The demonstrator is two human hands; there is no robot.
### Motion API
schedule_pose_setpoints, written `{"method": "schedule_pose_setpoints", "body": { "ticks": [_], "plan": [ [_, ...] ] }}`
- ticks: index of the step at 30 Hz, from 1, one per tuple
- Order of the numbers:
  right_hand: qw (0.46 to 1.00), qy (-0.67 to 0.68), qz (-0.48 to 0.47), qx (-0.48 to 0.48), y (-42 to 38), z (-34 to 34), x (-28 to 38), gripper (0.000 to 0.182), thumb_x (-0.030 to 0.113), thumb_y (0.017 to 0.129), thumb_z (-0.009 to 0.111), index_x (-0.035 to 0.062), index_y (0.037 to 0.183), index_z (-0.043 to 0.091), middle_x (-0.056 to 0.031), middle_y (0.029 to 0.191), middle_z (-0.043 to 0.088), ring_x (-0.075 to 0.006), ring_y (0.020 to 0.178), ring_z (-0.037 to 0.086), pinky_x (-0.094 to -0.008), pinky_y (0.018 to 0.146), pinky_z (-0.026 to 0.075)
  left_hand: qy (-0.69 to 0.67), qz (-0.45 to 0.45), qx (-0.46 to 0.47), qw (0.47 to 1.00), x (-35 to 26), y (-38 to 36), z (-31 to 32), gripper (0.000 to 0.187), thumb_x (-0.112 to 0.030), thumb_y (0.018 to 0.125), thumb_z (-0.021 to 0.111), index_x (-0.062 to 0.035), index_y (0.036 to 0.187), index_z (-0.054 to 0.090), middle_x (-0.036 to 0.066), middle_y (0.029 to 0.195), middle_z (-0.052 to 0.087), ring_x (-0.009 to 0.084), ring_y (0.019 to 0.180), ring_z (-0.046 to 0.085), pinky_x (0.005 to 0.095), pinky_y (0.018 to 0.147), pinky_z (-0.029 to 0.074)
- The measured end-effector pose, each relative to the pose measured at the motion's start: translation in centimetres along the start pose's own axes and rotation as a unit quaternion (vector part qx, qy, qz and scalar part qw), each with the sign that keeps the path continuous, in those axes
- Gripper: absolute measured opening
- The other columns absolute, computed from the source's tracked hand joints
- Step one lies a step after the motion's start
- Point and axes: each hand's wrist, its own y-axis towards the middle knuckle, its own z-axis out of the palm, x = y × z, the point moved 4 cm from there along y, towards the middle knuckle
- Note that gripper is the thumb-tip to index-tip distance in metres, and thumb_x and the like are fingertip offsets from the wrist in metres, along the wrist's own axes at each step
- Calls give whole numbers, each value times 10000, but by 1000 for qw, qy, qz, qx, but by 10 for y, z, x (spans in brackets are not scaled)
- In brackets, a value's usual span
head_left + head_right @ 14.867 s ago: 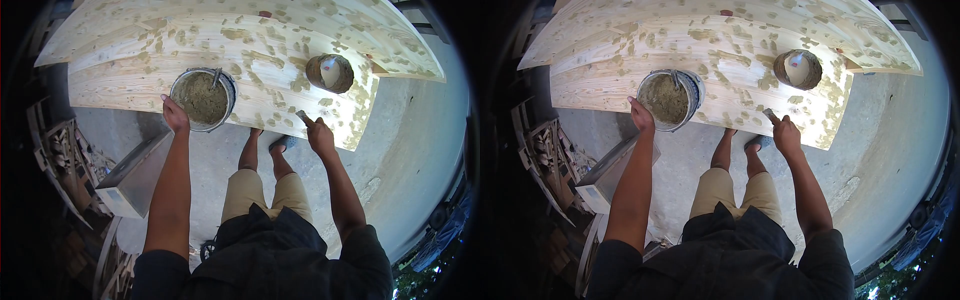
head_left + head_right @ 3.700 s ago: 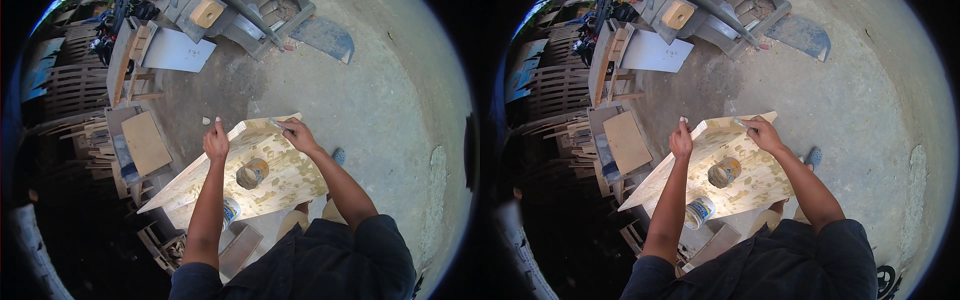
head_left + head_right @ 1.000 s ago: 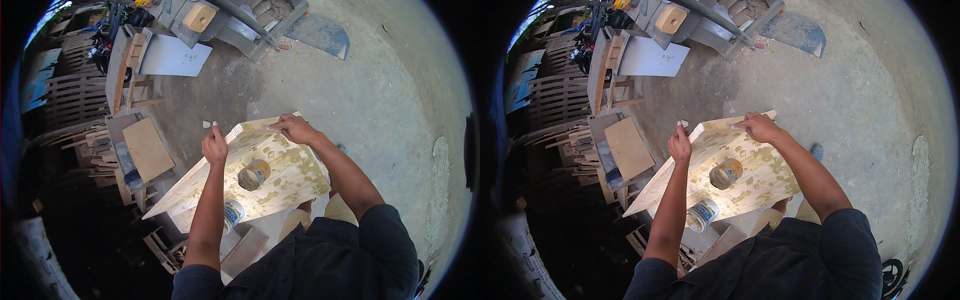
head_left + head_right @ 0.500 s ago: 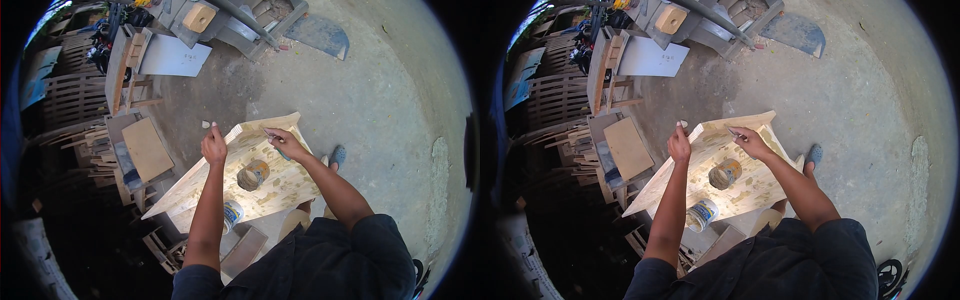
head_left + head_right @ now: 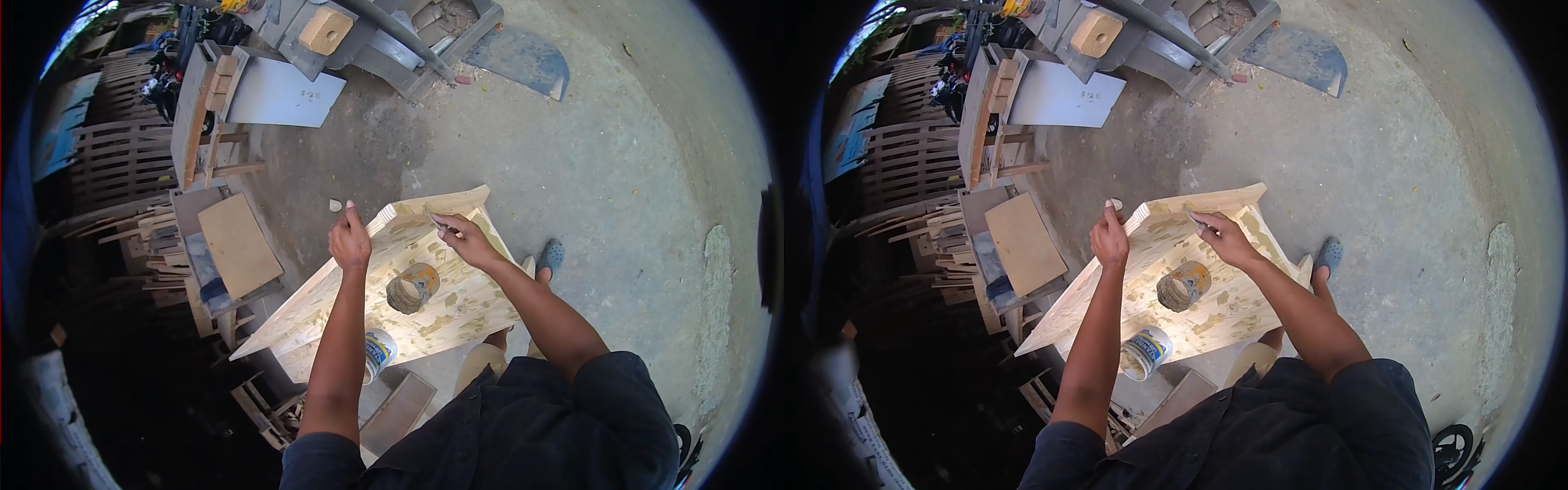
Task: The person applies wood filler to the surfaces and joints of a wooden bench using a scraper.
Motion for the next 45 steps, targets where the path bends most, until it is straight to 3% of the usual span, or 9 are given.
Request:
{"method": "schedule_pose_setpoints", "body": {
  "ticks": [3, 9, 18, 20, 23, 30, 37, 39, 45],
  "plan": [
    [999, 1, -38, 18, -5, -7, 2, 421, 95, 948, 583, 154, 1364, 560, -72, 1217, 599, -157, 987, 561, -299, 916, 456, 3, 4, 2, 1000, 1, 1, 1, 641, -531, 967, 376, 11, 829, 690, 253, 868, 667, 441, 893, 622, 503, 830, 448],
    [996, 53, 47, -46, 7, -9, -5, 424, 93, 948, 582, 163, 1366, 561, -69, 1215, 602, -157, 976, 558, -300, 898, 458, 7, -6, 11, 1000, -1, -1, -1, 640, -529, 967, 374, 9, 837, 696, 249, 862, 668, 440, 893, 623, 509, 828, 446],
    [1000, 16, -14, 19, 3, -15, -2, 401, 135, 962, 572, 147, 1363, 562, -40, 1113, 593, -150, 948, 547, -290, 907, 454, 3, 0, 3, 1000, -1, -1, -1, 636, -526, 965, 382, 12, 823, 690, 249, 848, 669, 442, 884, 624, 506, 826, 449],
    [991, 98, 88, -12, 14, -18, -8, 404, 207, 992, 561, 150, 1391, 531, -42, 1069, 600, -129, 958, 548, -287, 885, 472, 3, 0, -1, 1000, -1, -1, -1, 635, -526, 966, 381, 11, 821, 689, 249, 845, 668, 442, 887, 623, 507, 828, 448],
    [990, 33, 127, 43, 18, -8, -3, 415, 205, 987, 562, 147, 1396, 527, -36, 1045, 597, -135, 963, 549, -294, 914, 467, 18, -9, 8, 1000, -2, 0, -2, 664, -549, 964, 363, 10, 878, 711, 218, 867, 692, 411, 914, 643, 472, 858, 456],
    [988, 122, 22, 91, 3, -6, 8, 418, 196, 989, 558, 153, 1402, 517, -46, 1031, 607, -127, 945, 575, -297, 895, 498, 2, 3, -3, 1000, 2, 1, 1, 629, -525, 964, 379, 2, 820, 691, 251, 871, 668, 449, 896, 618, 510, 835, 446],
    [980, 175, 57, -74, 10, -4, -16, 457, 120, 930, 637, 112, 1376, 537, -80, 1069, 622, -108, 876, 616, -271, 757, 538, 30, -15, 15, 999, 2, 1, 1, 696, -566, 961, 345, 12, 931, 733, 186, 885, 718, 376, 938, 664, 439, 884, 466],
    [976, 179, 42, -121, 13, 9, -20, 475, 111, 911, 663, 104, 1370, 541, -82, 1055, 622, -102, 837, 623, -260, 714, 540, 12, 0, -5, 1000, 2, 0, 0, 635, -527, 964, 370, 2, 822, 690, 250, 850, 668, 453, 899, 616, 510, 840, 445],
    [975, 62, -41, -209, -3, 43, -13, 424, 124, 871, 705, 64, 1281, 617, -93, 960, 633, -124, 781, 638, -256, 681, 517, 3, -5, 9, 1000, -3, -2, -3, 638, -527, 964, 371, 6, 837, 698, 260, 890, 670, 453, 912, 616, 507, 852, 442]
  ]
}}
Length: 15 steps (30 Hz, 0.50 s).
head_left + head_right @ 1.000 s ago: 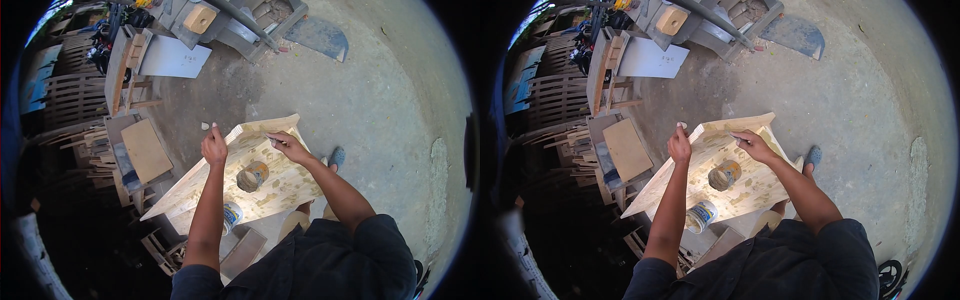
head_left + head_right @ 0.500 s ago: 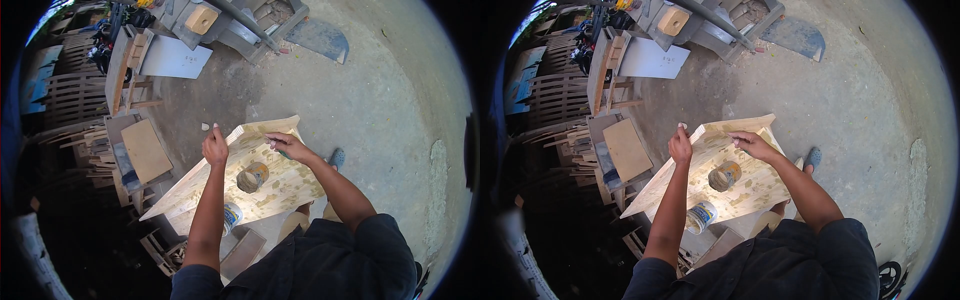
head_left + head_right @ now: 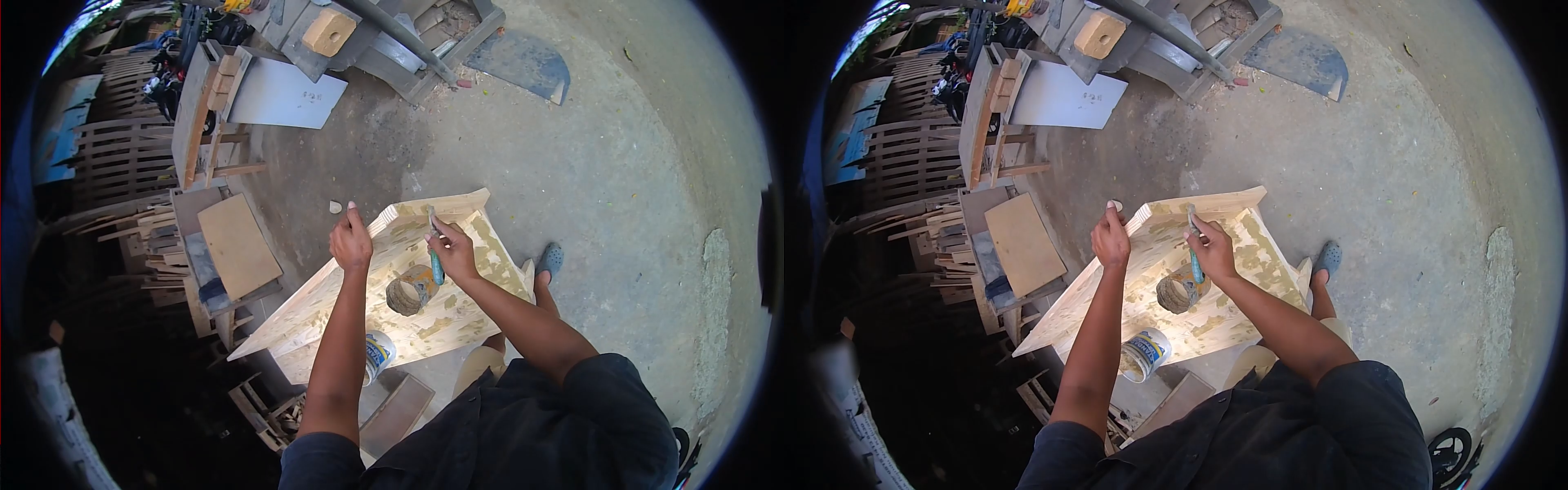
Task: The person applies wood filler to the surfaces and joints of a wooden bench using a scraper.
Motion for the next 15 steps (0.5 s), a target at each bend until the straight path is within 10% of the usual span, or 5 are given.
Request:
{"method": "schedule_pose_setpoints", "body": {
  "ticks": [5, 15],
  "plan": [
    [991, -36, 37, 126, -9, -42, 11, 418, 119, 891, 680, 142, 1304, 616, -94, 984, 639, -152, 796, 618, -287, 756, 512, 4, 4, -10, 1000, 3, 2, 2, 634, -524, 964, 375, 5, 846, 704, 263, 901, 669, 455, 919, 616, 509, 846, 447],
    [857, -348, -292, 244, 69, -63, 52, 381, 51, 867, 627, 245, 1188, 694, -76, 1060, 618, -251, 995, 593, -381, 876, 463, 25, -15, 9, 1000, -1, 0, -1, 683, -562, 957, 357, 6, 927, 736, 194, 876, 715, 389, 928, 663, 438, 872, 470]
  ]
}}
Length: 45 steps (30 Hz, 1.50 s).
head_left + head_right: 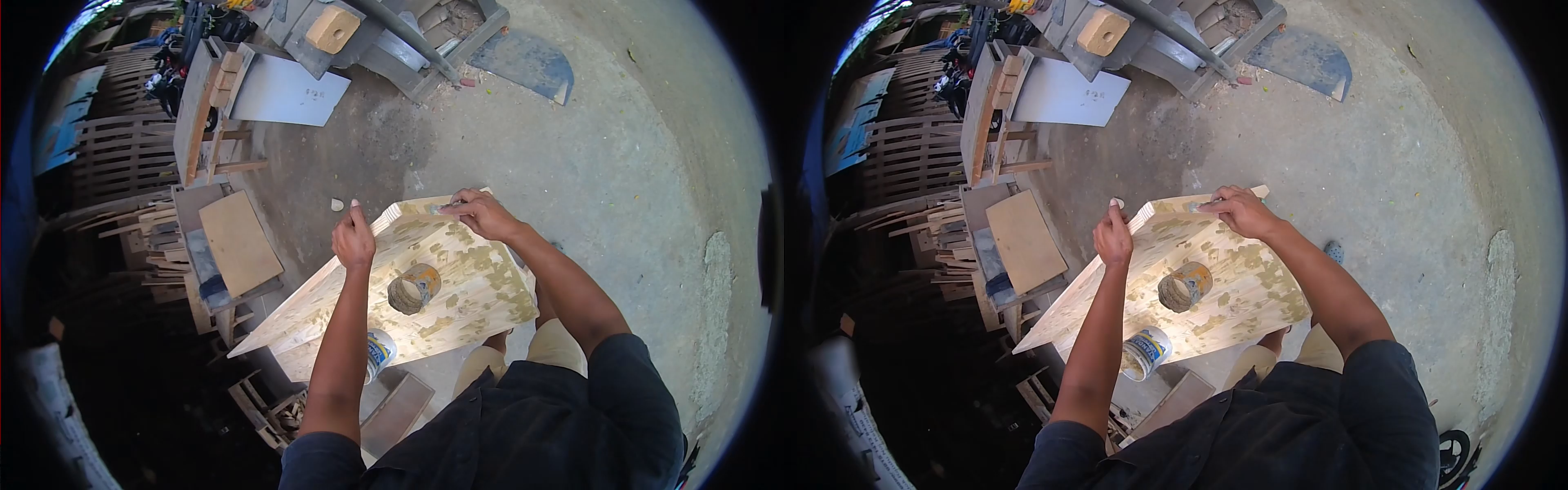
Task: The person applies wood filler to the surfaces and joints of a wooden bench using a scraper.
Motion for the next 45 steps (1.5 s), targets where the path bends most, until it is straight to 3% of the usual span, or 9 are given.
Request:
{"method": "schedule_pose_setpoints", "body": {
  "ticks": [5, 11, 18, 21, 23, 29, 40, 42, 45],
  "plan": [
    [984, -40, 99, 140, -21, 8, -37, 368, 49, 872, 616, 247, 1169, 704, -66, 1063, 620, -255, 1034, 580, -398, 908, 446, -23, 21, -20, 999, 3, 2, 3, 635, -525, 962, 379, 11, 821, 689, 265, 871, 663, 457, 900, 614, 517, 836, 443],
    [995, 69, 67, 20, 0, -5, -14, 384, 46, 868, 619, 251, 1183, 698, -56, 1038, 614, -252, 1042, 570, -399, 936, 424, -17, 20, -14, 1000, 3, 1, 3, 636, -526, 961, 379, 13, 816, 685, 261, 857, 661, 453, 894, 613, 510, 833, 443],
    [988, -53, 90, 117, -14, 19, -40, 391, 75, 890, 611, 252, 1234, 666, -87, 1071, 620, -283, 1047, 582, -439, 935, 433, -22, 18, -14, 999, 6, 3, 5, 635, -523, 962, 383, 19, 797, 671, 255, 841, 657, 449, 883, 612, 508, 827, 443],
    [967, 131, 211, 61, -28, 27, -50, 364, 104, 920, 606, 196, 1271, 639, -101, 1010, 616, -248, 949, 626, -429, 848, 515, -25, 13, -21, 999, 7, 4, 6, 635, -522, 962, 383, 18, 795, 671, 252, 835, 657, 448, 882, 612, 506, 825, 444],
    [820, 400, 408, 21, -38, 41, -50, 384, 115, 955, 588, 91, 1337, 559, -81, 1003, 613, -184, 820, 626, -358, 732, 588, -25, 16, -19, 999, 7, 4, 6, 633, -521, 962, 383, 16, 793, 673, 250, 834, 658, 445, 883, 613, 505, 825, 445],
    [755, 513, 407, -32, -34, 66, -22, 466, 123, 934, 624, 26, 1371, 496, -74, 908, 561, -166, 749, 634, -317, 650, 604, -27, 21, -19, 999, 5, 3, 6, 625, -518, 961, 384, 6, 792, 680, 244, 829, 658, 438, 881, 615, 502, 822, 444],
    [797, 433, 420, -31, -37, 75, -23, 435, 165, 913, 667, 76, 1328, 567, -67, 858, 607, -143, 747, 646, -301, 661, 575, -23, 21, -26, 999, 5, 3, 5, 622, -512, 962, 387, 6, 773, 673, 239, 810, 657, 440, 848, 615, 504, 813, 444],
    [875, 331, 351, -35, -36, 79, -31, 428, 224, 884, 703, 85, 1281, 619, -71, 848, 649, -146, 755, 652, -301, 706, 546, -27, 20, -32, 999, 6, 3, 5, 622, -511, 962, 387, 7, 772, 675, 242, 814, 659, 438, 852, 619, 504, 811, 445],
    [914, 236, 331, -5, -40, 78, -39, 419, 242, 848, 710, 101, 1240, 658, -77, 848, 677, -158, 754, 653, -300, 731, 523, -22, 18, -24, 999, 4, 2, 4, 622, -512, 961, 389, 5, 784, 685, 242, 821, 665, 436, 860, 625, 502, 813, 449]
  ]
}}
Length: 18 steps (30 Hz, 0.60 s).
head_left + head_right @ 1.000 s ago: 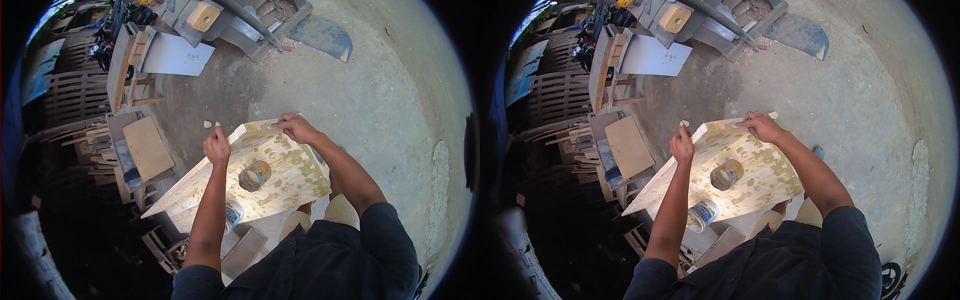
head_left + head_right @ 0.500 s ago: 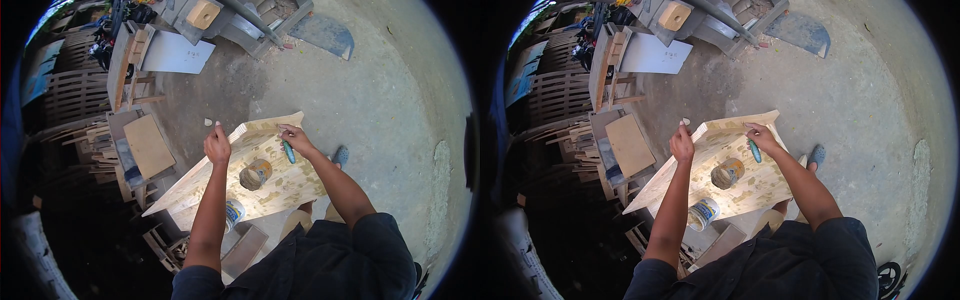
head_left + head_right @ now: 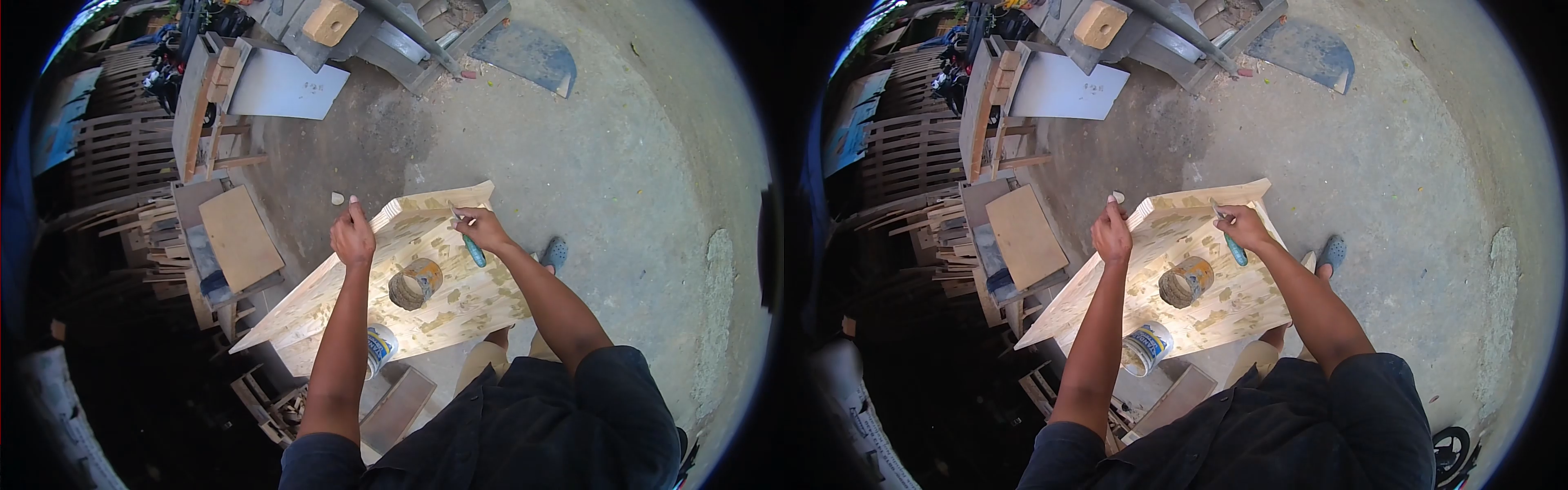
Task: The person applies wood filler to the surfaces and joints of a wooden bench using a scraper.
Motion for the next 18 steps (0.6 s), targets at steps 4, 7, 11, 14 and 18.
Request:
{"method": "schedule_pose_setpoints", "body": {
  "ticks": [4, 7, 11, 14, 18],
  "plan": [
    [994, -65, 40, 82, 4, -34, 12, 406, 221, 840, 672, 115, 1232, 667, -93, 857, 684, -178, 722, 646, -310, 714, 526, -3, 9, -4, 1000, 0, 0, 0, 623, -515, 959, 389, 5, 795, 690, 242, 821, 666, 436, 861, 628, 502, 811, 452],
    [992, -27, 95, 80, 13, -48, 22, 412, 125, 841, 629, 130, 1252, 659, -57, 877, 665, -126, 655, 606, -286, 565, 527, -4, 5, -6, 1000, -1, -1, 0, 623, -517, 959, 391, 6, 797, 689, 240, 817, 666, 438, 852, 628, 501, 810, 453],
    [999, -8, 25, 40, 31, -34, 2, 404, 128, 847, 627, 135, 1250, 664, -56, 879, 657, -117, 649, 596, -287, 560, 530, -1, 6, 2, 1000, -3, -2, -2, 621, -515, 960, 393, 7, 796, 688, 237, 807, 666, 439, 849, 629, 494, 805, 455],
    [995, -42, -15, 93, 27, -32, -3, 387, 130, 867, 613, 133, 1251, 662, -60, 868, 646, -116, 638, 583, -287, 561, 530, 7, 3, 3, 1000, -1, 0, 0, 631, -516, 966, 379, 5, 815, 701, 212, 809, 684, 412, 850, 644, 468, 813, 461],
    [980, -65, 82, 171, 23, -52, 12, 384, 133, 870, 615, 135, 1251, 663, -58, 868, 644, -121, 654, 574, -283, 562, 524, 14, 9, 3, 1000, -4, -1, -2, 646, -519, 969, 364, 8, 835, 712, 190, 814, 700, 386, 850, 660, 443, 819, 468]
  ]
}}
